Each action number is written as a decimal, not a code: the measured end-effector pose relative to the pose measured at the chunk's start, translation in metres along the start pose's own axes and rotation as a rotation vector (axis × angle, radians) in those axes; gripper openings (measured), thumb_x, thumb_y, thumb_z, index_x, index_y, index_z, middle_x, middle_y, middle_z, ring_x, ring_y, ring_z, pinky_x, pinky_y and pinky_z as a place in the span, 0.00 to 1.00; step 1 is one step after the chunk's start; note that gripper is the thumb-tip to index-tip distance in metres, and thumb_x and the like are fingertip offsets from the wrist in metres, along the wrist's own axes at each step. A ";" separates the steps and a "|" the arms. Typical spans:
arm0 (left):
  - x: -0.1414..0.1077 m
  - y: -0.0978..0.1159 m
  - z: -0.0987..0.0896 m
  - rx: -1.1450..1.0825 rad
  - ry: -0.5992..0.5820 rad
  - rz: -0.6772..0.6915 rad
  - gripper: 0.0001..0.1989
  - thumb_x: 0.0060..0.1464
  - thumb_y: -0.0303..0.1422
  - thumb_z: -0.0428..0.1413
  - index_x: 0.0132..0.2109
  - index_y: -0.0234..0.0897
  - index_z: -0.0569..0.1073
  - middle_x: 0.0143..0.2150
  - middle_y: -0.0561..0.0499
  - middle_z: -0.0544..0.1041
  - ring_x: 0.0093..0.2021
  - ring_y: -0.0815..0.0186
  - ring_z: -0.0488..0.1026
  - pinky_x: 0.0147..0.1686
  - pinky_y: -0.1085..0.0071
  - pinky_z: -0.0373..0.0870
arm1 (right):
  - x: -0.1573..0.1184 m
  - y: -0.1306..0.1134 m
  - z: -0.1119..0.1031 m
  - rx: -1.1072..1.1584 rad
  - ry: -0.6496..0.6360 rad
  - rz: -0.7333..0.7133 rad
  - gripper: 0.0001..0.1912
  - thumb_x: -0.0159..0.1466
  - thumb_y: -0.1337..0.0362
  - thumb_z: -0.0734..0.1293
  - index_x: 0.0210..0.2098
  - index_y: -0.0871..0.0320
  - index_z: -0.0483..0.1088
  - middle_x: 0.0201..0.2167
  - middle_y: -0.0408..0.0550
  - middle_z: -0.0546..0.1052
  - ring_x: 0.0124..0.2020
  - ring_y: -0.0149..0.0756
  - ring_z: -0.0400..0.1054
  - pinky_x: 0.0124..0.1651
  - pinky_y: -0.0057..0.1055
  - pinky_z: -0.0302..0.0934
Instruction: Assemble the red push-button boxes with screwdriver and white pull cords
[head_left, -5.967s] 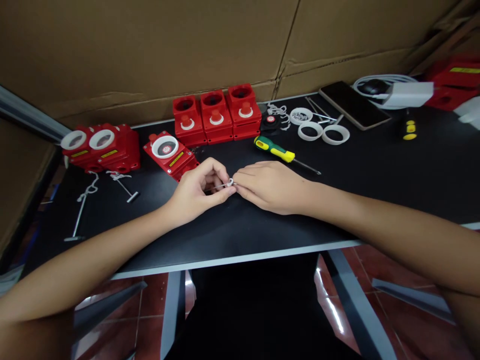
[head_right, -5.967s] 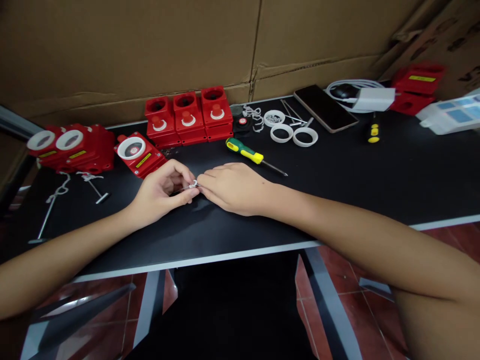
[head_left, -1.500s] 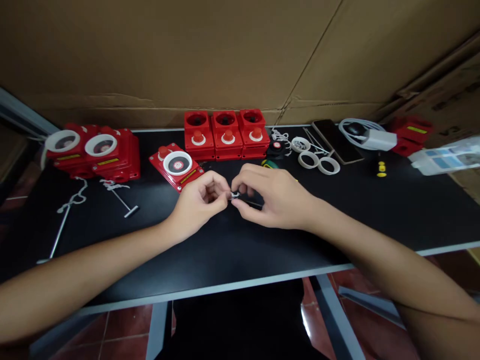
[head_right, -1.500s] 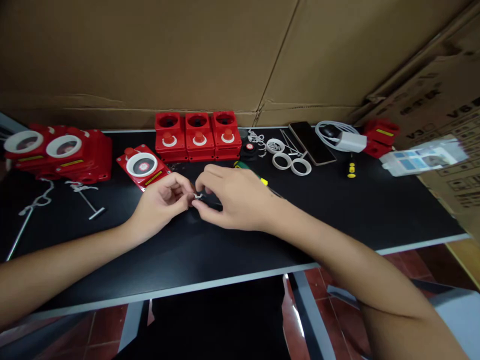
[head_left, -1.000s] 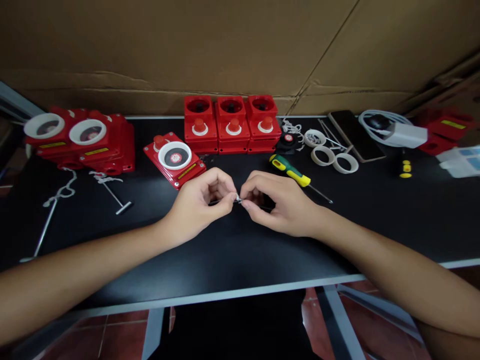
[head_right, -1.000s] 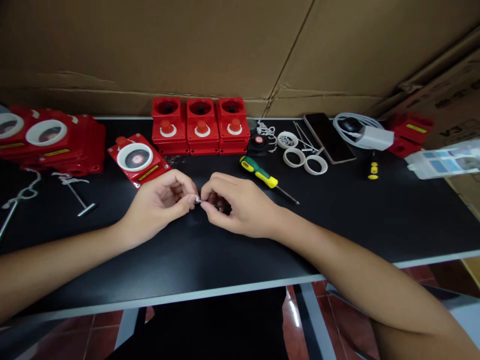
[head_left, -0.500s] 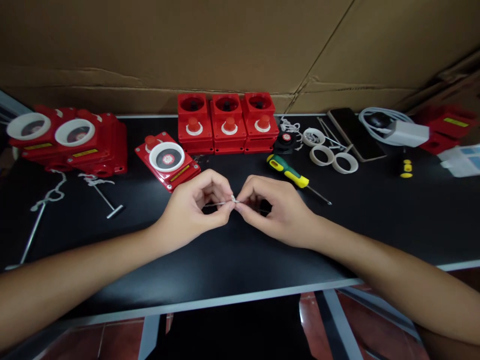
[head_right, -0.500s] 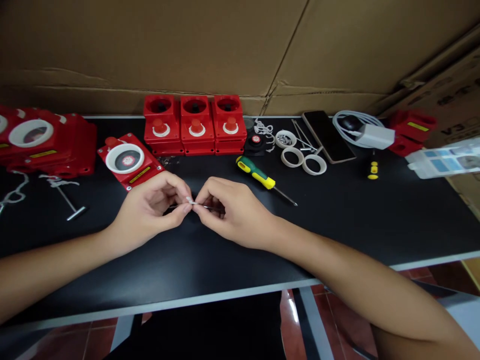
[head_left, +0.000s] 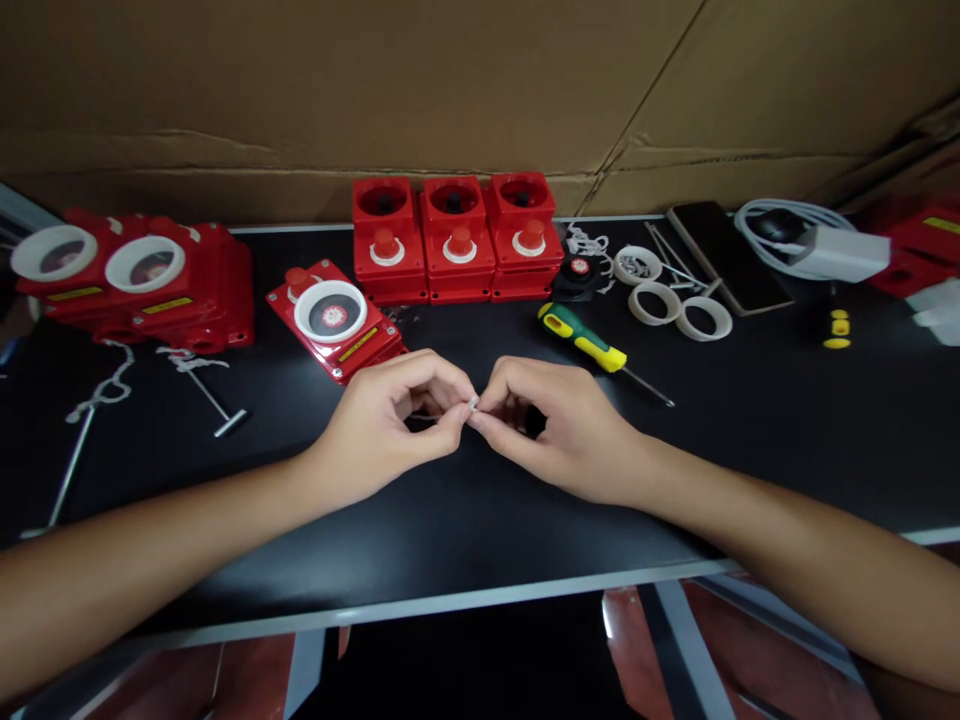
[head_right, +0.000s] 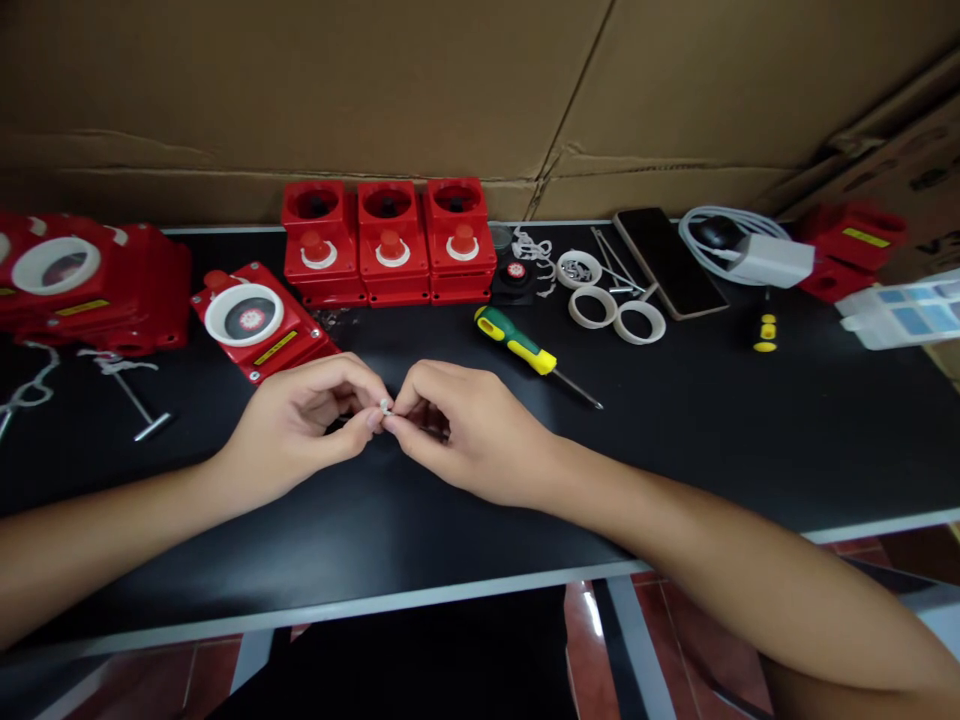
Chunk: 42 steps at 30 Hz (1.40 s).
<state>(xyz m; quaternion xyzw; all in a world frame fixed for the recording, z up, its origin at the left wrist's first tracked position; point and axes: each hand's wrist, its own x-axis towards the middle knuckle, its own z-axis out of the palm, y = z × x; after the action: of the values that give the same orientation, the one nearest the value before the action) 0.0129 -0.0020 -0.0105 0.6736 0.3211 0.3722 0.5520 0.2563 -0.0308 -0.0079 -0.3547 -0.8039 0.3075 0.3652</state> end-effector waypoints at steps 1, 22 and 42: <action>0.000 0.000 0.000 0.006 0.000 0.000 0.01 0.64 0.28 0.69 0.42 0.38 0.85 0.36 0.53 0.84 0.35 0.68 0.81 0.37 0.74 0.78 | 0.000 0.000 0.000 -0.003 -0.003 -0.009 0.10 0.79 0.69 0.74 0.41 0.53 0.72 0.33 0.39 0.78 0.29 0.29 0.70 0.32 0.28 0.65; -0.001 0.001 -0.002 0.026 -0.068 -0.013 0.05 0.68 0.29 0.66 0.40 0.37 0.83 0.35 0.54 0.80 0.35 0.67 0.79 0.38 0.73 0.77 | 0.004 0.007 -0.004 -0.007 0.092 -0.146 0.03 0.82 0.69 0.76 0.49 0.57 0.80 0.40 0.44 0.82 0.36 0.30 0.76 0.40 0.27 0.74; -0.001 0.000 0.000 -0.033 -0.044 -0.027 0.02 0.61 0.27 0.69 0.41 0.38 0.84 0.37 0.54 0.81 0.34 0.69 0.80 0.38 0.74 0.80 | 0.003 0.003 -0.003 0.022 0.084 -0.099 0.06 0.79 0.73 0.75 0.47 0.56 0.77 0.39 0.42 0.82 0.34 0.26 0.77 0.39 0.22 0.74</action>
<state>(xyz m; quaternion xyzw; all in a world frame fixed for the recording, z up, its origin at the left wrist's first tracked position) 0.0127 -0.0030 -0.0111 0.6681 0.3118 0.3551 0.5747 0.2583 -0.0258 -0.0074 -0.3232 -0.8008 0.2829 0.4174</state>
